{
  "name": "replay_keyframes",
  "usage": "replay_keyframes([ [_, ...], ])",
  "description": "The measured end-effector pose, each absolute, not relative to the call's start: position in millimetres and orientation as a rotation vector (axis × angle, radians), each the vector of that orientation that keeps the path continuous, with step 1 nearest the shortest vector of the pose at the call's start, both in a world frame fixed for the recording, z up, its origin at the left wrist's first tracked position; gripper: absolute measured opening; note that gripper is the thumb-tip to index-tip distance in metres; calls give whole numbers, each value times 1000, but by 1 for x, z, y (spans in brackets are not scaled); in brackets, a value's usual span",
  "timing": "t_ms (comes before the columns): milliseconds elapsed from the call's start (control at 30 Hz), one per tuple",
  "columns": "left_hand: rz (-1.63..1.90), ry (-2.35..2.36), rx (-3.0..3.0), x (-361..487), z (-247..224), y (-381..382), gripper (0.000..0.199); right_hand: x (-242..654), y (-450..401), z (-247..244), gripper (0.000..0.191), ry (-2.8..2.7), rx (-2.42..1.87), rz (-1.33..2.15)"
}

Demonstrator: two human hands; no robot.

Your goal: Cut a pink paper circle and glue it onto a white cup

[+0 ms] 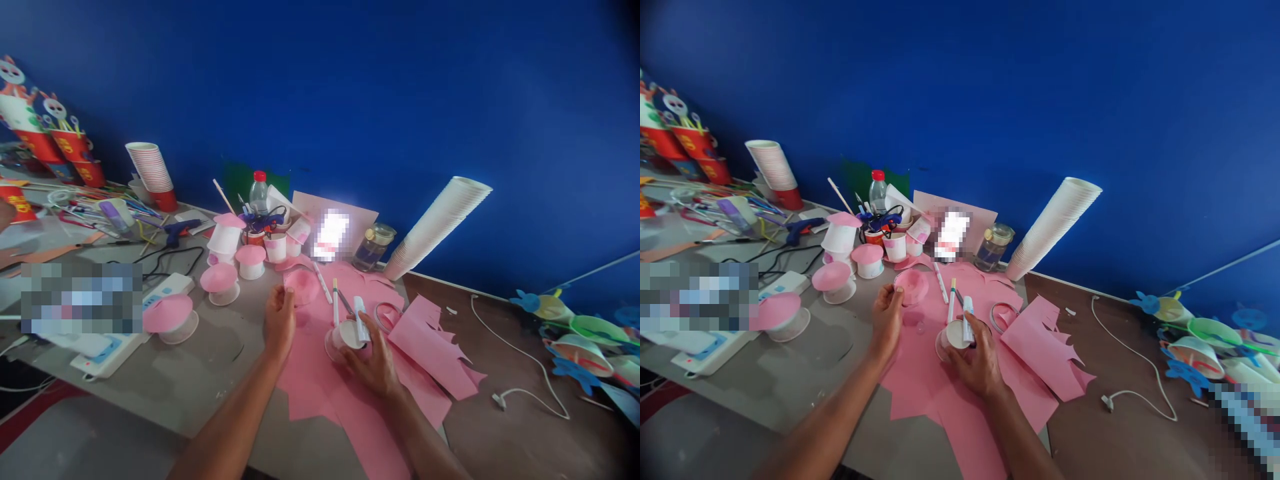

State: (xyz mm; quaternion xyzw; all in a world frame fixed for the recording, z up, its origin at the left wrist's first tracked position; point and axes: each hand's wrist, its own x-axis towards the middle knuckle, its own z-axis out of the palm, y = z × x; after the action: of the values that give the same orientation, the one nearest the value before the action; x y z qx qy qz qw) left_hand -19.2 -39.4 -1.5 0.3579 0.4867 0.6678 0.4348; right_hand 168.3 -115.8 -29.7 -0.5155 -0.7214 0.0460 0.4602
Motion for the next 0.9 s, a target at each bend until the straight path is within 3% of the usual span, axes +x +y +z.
replay_keyframes([
  [433, 1597, 1207, 862, -17, -7, -39, 21, 176, -110, -28, 60, -1443, -1357, -119],
  [900, 1460, 1248, 1036, -13, -7, -46, 17, 182, -102, -33, 63, -1536, -1424, -58],
])
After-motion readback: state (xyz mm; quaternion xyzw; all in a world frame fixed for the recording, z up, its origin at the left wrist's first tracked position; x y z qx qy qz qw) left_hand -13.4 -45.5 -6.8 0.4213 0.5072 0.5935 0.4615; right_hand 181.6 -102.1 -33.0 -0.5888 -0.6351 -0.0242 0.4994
